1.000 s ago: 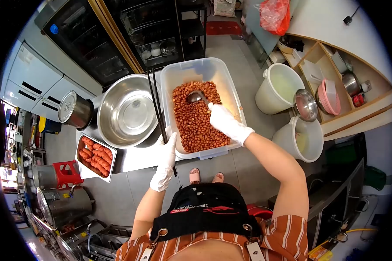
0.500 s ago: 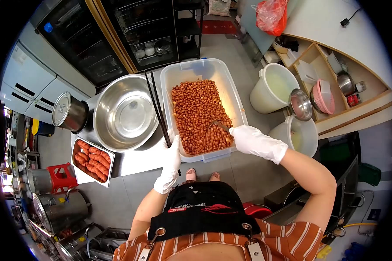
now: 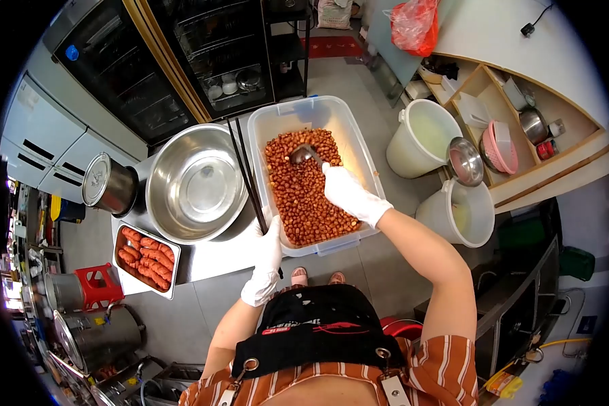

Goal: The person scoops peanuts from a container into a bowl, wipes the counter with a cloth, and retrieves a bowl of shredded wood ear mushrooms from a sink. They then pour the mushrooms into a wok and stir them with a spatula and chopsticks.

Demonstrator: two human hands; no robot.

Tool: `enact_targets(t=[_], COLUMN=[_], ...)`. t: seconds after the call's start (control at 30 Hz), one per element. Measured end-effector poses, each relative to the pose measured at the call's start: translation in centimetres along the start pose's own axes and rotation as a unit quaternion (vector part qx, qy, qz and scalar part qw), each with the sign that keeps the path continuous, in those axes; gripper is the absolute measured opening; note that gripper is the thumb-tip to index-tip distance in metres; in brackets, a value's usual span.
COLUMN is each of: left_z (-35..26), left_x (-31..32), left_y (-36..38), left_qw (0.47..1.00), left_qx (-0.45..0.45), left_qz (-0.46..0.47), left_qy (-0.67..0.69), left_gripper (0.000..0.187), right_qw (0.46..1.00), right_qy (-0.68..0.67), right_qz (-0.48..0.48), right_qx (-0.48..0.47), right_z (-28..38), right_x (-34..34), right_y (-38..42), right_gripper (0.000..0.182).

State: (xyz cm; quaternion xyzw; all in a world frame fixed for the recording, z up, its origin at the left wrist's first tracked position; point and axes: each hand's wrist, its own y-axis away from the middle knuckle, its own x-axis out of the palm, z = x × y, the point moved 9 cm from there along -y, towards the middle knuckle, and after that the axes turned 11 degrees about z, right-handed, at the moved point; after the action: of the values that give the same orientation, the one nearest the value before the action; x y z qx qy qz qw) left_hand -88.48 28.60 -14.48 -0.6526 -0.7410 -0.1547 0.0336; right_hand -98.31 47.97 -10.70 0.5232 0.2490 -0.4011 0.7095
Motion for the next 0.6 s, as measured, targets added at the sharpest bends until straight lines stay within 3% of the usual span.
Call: enact_targets(t=[0.1, 0.2, 0.27, 0.33, 0.4, 0.43, 0.6], left_z=[0.4, 0.7, 1.0, 0.4, 0.4, 0.5, 0.9], left_x=[-0.2, -0.5, -0.5, -0.3, -0.1, -0.1, -0.2], left_y=[-0.2, -0.3, -0.4, -0.1, -0.1, -0.1, -0.3], left_qw=[1.000, 0.999, 1.000, 1.000, 1.000, 1.000, 1.000], left_qx=[0.017, 0.032, 0.021, 0.005, -0.011, -0.011, -0.001], left_qz=[-0.004, -0.017, -0.007, -0.001, 0.006, 0.010, 0.018], left_qy=[-0.014, -0.017, -0.014, 0.001, 0.017, 0.017, -0.003], left_gripper=[0.029, 0.032, 0.033, 0.034, 0.034, 0.034, 0.035], right_qw=[0.998, 0.996, 0.991, 0.980, 0.982, 0.983, 0.994], right_qy=[0.023, 0.088, 0.114, 0.149, 0.121, 0.122, 0.105], right_qz=[-0.055, -0.009, -0.016, 0.101, 0.116, 0.131, 0.033], right_qx=[-0.008, -0.015, -0.068, -0.081, -0.087, -0.041, -0.026], right_z=[0.3, -0.5, 0.0, 0.4, 0.4, 0.5, 0.5], right_x=[-1.8, -1.9, -2.2, -0.1, 1.7, 2.2, 1.4], right_y=[0.4, 2.7, 5.6, 8.0, 8.1, 8.0, 2.6], right_gripper=[0.030, 0.027, 0.025, 0.026, 0.026, 0.027, 0.032])
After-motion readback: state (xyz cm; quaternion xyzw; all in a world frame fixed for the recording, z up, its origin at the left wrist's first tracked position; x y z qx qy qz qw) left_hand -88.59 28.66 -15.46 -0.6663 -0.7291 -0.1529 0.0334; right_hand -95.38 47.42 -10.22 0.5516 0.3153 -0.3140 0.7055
